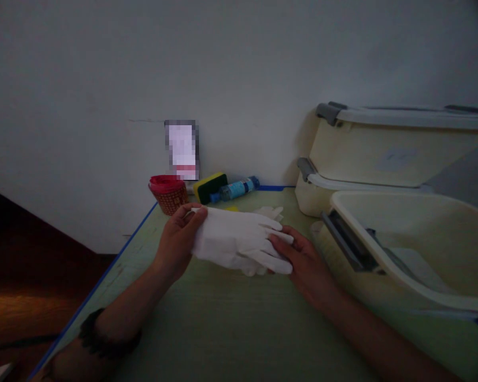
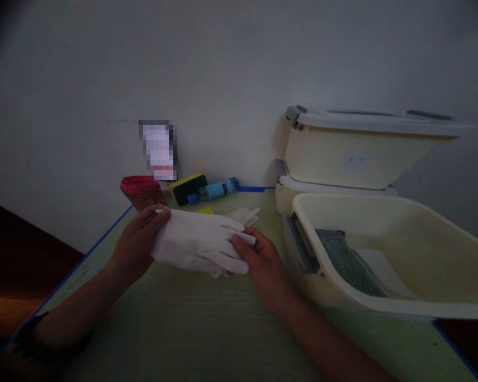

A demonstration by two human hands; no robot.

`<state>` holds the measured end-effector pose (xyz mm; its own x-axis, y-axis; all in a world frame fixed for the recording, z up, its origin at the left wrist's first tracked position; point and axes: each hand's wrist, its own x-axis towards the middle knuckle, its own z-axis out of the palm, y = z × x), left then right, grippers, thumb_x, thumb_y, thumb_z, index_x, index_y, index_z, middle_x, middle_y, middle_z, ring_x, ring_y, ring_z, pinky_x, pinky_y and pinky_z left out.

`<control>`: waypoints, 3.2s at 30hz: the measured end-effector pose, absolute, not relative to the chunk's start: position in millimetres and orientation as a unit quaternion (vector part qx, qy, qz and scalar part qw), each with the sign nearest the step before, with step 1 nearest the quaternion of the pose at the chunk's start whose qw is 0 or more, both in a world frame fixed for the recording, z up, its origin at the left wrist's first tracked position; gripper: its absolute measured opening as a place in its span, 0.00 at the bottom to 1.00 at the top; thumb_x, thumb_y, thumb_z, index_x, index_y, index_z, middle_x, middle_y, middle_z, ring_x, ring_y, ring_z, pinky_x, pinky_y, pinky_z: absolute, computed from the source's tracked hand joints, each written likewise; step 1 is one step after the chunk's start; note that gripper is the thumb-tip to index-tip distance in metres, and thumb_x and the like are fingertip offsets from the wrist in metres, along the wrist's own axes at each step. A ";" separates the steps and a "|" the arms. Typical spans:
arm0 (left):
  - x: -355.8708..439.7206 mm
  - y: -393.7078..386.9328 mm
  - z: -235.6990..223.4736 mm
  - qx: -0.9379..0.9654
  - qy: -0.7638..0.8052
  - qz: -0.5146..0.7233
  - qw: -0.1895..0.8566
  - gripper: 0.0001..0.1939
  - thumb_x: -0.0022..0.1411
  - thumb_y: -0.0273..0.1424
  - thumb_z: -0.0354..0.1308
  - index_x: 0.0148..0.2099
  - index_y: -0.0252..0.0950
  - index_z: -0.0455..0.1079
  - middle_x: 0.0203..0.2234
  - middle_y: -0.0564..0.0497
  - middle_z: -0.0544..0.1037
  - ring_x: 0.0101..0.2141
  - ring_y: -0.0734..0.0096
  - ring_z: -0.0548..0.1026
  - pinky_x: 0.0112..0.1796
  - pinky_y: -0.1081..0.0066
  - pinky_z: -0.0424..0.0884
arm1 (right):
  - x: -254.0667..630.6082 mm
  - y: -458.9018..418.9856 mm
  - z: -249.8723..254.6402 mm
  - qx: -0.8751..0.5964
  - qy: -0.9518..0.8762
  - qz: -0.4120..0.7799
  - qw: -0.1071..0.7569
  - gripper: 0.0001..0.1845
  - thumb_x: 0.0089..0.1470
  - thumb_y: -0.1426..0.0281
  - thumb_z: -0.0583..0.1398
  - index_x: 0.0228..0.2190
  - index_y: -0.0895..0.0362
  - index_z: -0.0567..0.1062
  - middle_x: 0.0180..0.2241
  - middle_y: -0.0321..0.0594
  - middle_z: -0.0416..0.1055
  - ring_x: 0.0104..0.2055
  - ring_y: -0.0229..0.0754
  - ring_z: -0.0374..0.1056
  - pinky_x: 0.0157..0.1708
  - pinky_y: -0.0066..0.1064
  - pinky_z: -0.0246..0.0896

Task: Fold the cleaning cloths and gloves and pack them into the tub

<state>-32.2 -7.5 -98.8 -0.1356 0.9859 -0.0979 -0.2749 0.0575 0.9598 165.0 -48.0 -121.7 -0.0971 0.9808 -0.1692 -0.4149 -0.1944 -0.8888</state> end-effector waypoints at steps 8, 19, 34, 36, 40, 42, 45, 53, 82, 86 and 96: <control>-31.1 -7.0 -105.5 0.389 0.478 0.578 0.535 0.11 0.49 0.33 0.61 0.33 0.37 0.63 0.18 0.59 0.70 0.17 0.80 0.67 0.17 0.82 0.64 | 164.7 -46.6 -121.3 -0.368 -0.319 0.668 0.562 0.04 0.43 0.70 0.61 0.27 0.55 0.72 0.30 0.33 0.74 0.31 0.35 0.68 0.31 0.25 0.61; -31.4 -8.8 -102.0 0.424 0.482 0.567 0.516 0.11 0.50 0.35 0.61 0.34 0.38 0.63 0.17 0.60 0.70 0.16 0.80 0.68 0.16 0.81 0.63 | 167.4 -46.6 -129.5 -0.456 -0.398 0.609 0.513 0.11 0.46 0.62 0.61 0.24 0.57 0.70 0.22 0.30 0.67 0.24 0.33 0.62 0.25 0.25 0.56; -37.4 -4.3 -103.3 0.438 0.463 0.504 0.583 0.20 0.46 0.30 0.65 0.43 0.39 0.64 0.26 0.56 0.76 0.24 0.75 0.75 0.23 0.79 0.71 | 167.7 -45.0 -121.8 -0.530 -0.420 0.536 0.505 0.13 0.50 0.58 0.56 0.26 0.55 0.65 0.26 0.34 0.68 0.26 0.37 0.65 0.28 0.31 0.61; -38.2 -5.4 -100.7 0.425 0.433 0.508 0.611 0.22 0.44 0.27 0.66 0.43 0.39 0.65 0.25 0.56 0.77 0.24 0.74 0.76 0.24 0.78 0.72 | 170.0 -46.0 -124.0 -0.540 -0.537 0.431 0.485 0.09 0.49 0.62 0.57 0.26 0.55 0.66 0.31 0.37 0.68 0.34 0.41 0.65 0.37 0.36 0.61; -32.6 -15.0 -96.3 0.438 0.404 0.489 0.637 0.17 0.43 0.26 0.66 0.37 0.37 0.68 0.20 0.56 0.76 0.20 0.74 0.74 0.21 0.78 0.71 | 167.4 -55.6 -124.7 -0.507 -0.683 0.235 0.470 0.20 0.48 0.67 0.59 0.44 0.52 0.64 0.48 0.44 0.62 0.52 0.47 0.57 0.52 0.43 0.49; -27.3 -21.7 -95.7 0.470 0.398 0.471 0.632 0.12 0.43 0.25 0.66 0.33 0.37 0.69 0.19 0.56 0.76 0.19 0.75 0.74 0.20 0.79 0.69 | 164.5 -60.0 -124.5 -0.483 -0.722 0.220 0.444 0.25 0.48 0.67 0.59 0.49 0.51 0.60 0.52 0.44 0.59 0.55 0.48 0.53 0.54 0.45 0.46; -21.7 -28.6 -95.3 0.505 0.386 0.459 0.620 0.08 0.43 0.23 0.66 0.28 0.35 0.71 0.21 0.54 0.77 0.21 0.76 0.74 0.21 0.80 0.69 | 162.0 -62.3 -125.6 -0.458 -0.756 0.225 0.409 0.17 0.48 0.67 0.60 0.41 0.50 0.64 0.52 0.42 0.61 0.57 0.48 0.51 0.56 0.48 0.41; -31.3 -30.9 -90.3 0.573 0.359 0.415 0.608 0.05 0.42 0.23 0.65 0.24 0.37 0.75 0.20 0.51 0.78 0.20 0.73 0.73 0.21 0.77 0.69 | 165.3 -59.5 -127.4 -0.450 -0.762 0.234 0.404 0.31 0.44 0.65 0.63 0.49 0.50 0.59 0.60 0.44 0.49 0.62 0.47 0.42 0.57 0.48 0.40; -17.4 -21.4 -106.2 0.356 0.437 0.526 0.636 0.28 0.47 0.25 0.64 0.51 0.37 0.60 0.31 0.49 0.78 0.30 0.71 0.75 0.31 0.74 0.72 | 165.9 -55.1 -123.0 -0.453 -0.485 0.648 0.373 0.20 0.39 0.65 0.66 0.37 0.54 0.72 0.33 0.36 0.74 0.30 0.38 0.68 0.29 0.28 0.62; -20.0 -20.0 -102.3 0.353 0.462 0.546 0.604 0.25 0.48 0.28 0.64 0.48 0.38 0.61 0.27 0.52 0.78 0.25 0.73 0.75 0.25 0.76 0.71 | 165.4 -60.1 -121.2 -0.426 -0.540 0.660 0.303 0.14 0.40 0.62 0.65 0.31 0.56 0.75 0.28 0.35 0.74 0.27 0.38 0.68 0.28 0.28 0.62; -14.2 -31.2 -100.9 0.448 0.444 0.472 0.616 0.09 0.48 0.31 0.64 0.29 0.35 0.67 0.20 0.56 0.75 0.19 0.77 0.71 0.21 0.79 0.68 | 156.8 -63.0 -116.3 -0.338 -0.502 0.667 0.434 0.12 0.49 0.64 0.59 0.37 0.53 0.71 0.35 0.37 0.73 0.39 0.39 0.68 0.41 0.32 0.61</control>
<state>-14.2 -31.2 -100.9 0.1612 0.9790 -0.1248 -0.1840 0.1541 0.9708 156.8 -63.0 -116.3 -0.3951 0.9185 -0.0151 -0.2393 -0.1187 -0.9636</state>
